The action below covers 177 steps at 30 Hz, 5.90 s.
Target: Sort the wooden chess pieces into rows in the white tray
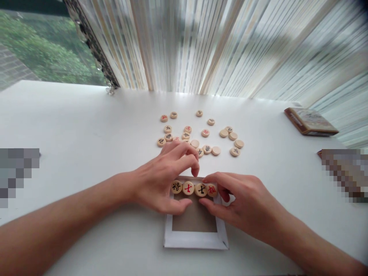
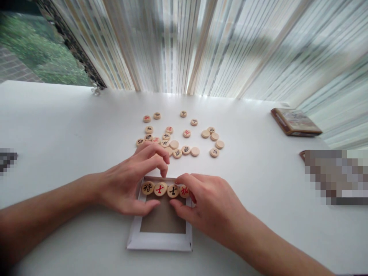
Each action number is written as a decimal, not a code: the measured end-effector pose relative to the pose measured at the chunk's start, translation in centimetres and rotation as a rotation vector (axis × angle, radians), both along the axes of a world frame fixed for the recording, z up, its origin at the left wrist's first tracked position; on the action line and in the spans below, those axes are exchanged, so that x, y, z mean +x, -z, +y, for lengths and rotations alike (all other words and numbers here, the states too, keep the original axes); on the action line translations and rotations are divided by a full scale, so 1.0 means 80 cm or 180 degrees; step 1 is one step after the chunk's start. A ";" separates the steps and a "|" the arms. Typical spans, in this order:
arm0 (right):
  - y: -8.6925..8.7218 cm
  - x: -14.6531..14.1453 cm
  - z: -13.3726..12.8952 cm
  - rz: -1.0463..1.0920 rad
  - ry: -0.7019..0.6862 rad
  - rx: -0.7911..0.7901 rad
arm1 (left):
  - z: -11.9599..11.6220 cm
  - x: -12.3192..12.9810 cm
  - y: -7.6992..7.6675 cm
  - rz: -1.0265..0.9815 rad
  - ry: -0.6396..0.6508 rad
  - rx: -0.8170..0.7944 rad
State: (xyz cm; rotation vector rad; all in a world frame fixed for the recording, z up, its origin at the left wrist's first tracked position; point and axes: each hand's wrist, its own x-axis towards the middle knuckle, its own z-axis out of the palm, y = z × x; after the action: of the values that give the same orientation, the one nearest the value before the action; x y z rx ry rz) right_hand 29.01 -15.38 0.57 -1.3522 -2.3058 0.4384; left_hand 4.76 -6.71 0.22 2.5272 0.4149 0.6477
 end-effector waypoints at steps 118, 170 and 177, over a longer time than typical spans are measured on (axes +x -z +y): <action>-0.007 0.005 -0.005 -0.0427 -0.0019 -0.0059 | 0.037 -0.015 -0.057 0.0944 0.0338 -0.0575; -0.004 0.005 -0.004 -0.0443 0.0038 -0.0026 | 0.035 -0.013 -0.056 0.0917 0.0350 -0.0605; -0.007 0.006 -0.007 -0.0403 0.0018 -0.0083 | 0.037 -0.014 -0.061 0.0732 0.0228 -0.0540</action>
State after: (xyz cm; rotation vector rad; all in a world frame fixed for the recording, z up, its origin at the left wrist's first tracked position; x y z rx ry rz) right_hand 29.52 -15.92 1.10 -1.4366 -2.4050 0.3928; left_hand 3.66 -3.75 5.11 2.4478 0.4374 0.2826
